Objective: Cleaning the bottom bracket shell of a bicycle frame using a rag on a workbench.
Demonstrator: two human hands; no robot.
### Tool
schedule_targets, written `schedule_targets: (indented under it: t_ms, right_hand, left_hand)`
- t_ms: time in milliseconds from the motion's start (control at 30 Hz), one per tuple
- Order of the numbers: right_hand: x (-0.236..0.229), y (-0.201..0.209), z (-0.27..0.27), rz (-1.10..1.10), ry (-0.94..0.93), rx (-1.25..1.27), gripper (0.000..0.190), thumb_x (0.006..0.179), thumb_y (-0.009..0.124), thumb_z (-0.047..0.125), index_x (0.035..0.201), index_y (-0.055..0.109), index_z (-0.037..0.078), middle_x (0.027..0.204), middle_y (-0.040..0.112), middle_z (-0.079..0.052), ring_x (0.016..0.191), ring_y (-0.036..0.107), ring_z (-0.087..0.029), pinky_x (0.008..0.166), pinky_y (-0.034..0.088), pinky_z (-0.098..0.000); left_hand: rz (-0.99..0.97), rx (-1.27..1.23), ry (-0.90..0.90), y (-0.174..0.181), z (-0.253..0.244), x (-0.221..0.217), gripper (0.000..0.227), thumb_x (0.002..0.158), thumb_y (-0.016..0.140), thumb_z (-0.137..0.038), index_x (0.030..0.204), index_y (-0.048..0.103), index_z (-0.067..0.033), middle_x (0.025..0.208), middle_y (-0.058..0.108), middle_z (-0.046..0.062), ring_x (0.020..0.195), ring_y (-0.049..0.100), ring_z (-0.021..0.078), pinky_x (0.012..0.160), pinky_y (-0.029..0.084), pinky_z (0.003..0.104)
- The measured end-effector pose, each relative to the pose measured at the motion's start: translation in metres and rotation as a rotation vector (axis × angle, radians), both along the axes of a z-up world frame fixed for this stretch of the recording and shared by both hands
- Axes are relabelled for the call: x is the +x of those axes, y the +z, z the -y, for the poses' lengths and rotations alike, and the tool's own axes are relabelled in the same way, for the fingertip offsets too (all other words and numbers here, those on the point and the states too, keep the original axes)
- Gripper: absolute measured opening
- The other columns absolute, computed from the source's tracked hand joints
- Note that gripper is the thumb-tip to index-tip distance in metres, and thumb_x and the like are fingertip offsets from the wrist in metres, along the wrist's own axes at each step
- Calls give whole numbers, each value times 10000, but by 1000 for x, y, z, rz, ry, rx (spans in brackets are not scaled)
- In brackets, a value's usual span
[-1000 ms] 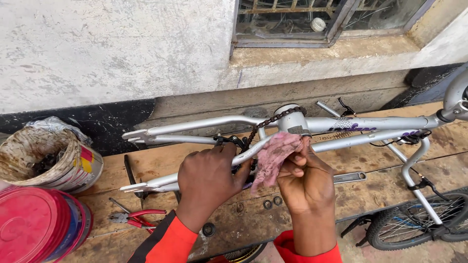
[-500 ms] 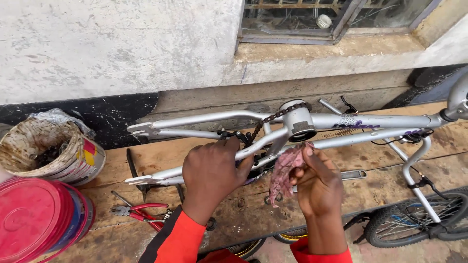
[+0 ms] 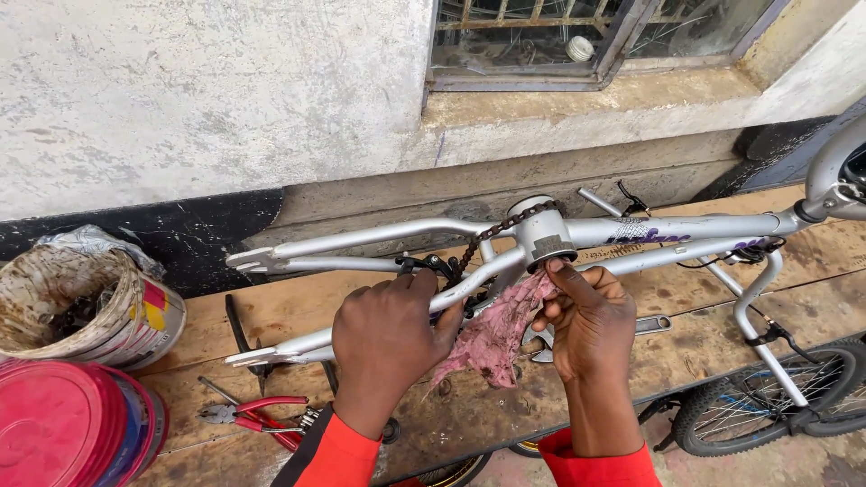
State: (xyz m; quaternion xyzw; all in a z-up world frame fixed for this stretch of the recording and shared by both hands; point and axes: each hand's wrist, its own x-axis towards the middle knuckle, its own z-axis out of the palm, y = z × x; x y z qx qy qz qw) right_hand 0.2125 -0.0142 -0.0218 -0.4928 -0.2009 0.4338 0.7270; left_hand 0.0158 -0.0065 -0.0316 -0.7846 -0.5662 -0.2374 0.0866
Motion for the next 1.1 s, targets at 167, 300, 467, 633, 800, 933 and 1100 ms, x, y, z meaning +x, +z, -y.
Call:
schedule_targets:
  t_ms: [167, 300, 467, 633, 800, 933, 1100]
  right_hand:
    - [-6, -2, -7, -2, -34, 48, 221, 811, 707, -21, 681, 538, 40, 506, 546, -117, 298, 467, -159, 226, 407, -316]
    - [-7, -2, -6, -67, -48, 6, 264, 804, 680, -29, 652, 492, 80, 449, 498, -79, 272, 368, -122, 210, 356, -318]
    - [-11, -1, -6, -71, -35, -14, 130, 809, 674, 12, 720, 580, 3, 496, 509, -101, 326, 443, -141, 239, 404, -335]
    - [-4, -1, -7, 296, -89, 156, 241, 860, 553, -87, 686, 457, 50, 572, 513, -143, 336, 445, -167, 233, 350, -300]
    - [6, -2, -5, 1243, -379, 296, 267, 894, 660, -35, 717, 487, 68, 572, 424, -15, 491, 345, -125, 472, 252, -299]
    - [19, 23, -5, 1997, -368, 789, 226, 881, 608, -170, 730, 530, -22, 642, 501, -127, 531, 466, -253, 476, 345, -339]
    - [34, 58, -11, 2394, -198, 1009, 113, 928, 596, -40, 829, 600, 14, 715, 557, -132, 572, 513, -235, 463, 395, -317]
  left_hand:
    - [8, 1, -24, 0, 0, -1, 333, 860, 634, -526, 814, 605, -198, 573, 602, 2, 437, 590, 285, 375, 423, 437]
    - [16, 51, -30, 0, 1, -1, 375, 873, 629, -535, 764, 579, -180, 536, 560, 8, 413, 560, 274, 364, 405, 422]
    - [12, 69, -30, 0, -1, -3, 375, 876, 637, -537, 775, 595, -179, 524, 547, -5, 392, 539, 240, 351, 394, 392]
    - [18, 51, -39, 3, 0, -4, 378, 896, 614, -542, 798, 598, -177, 535, 557, -5, 403, 552, 234, 358, 412, 392]
    - [40, 3, -47, 3, 1, -5, 369, 887, 611, -530, 798, 579, -173, 567, 577, 10, 425, 565, 259, 374, 426, 422]
    - [18, -99, -39, 7, 2, -2, 432, 895, 581, -590, 784, 563, -173, 612, 611, 34, 455, 594, 292, 398, 463, 449]
    - [-20, -115, -15, 3, -3, 0, 475, 913, 534, -634, 799, 596, -177, 585, 606, 18, 443, 589, 260, 387, 455, 423]
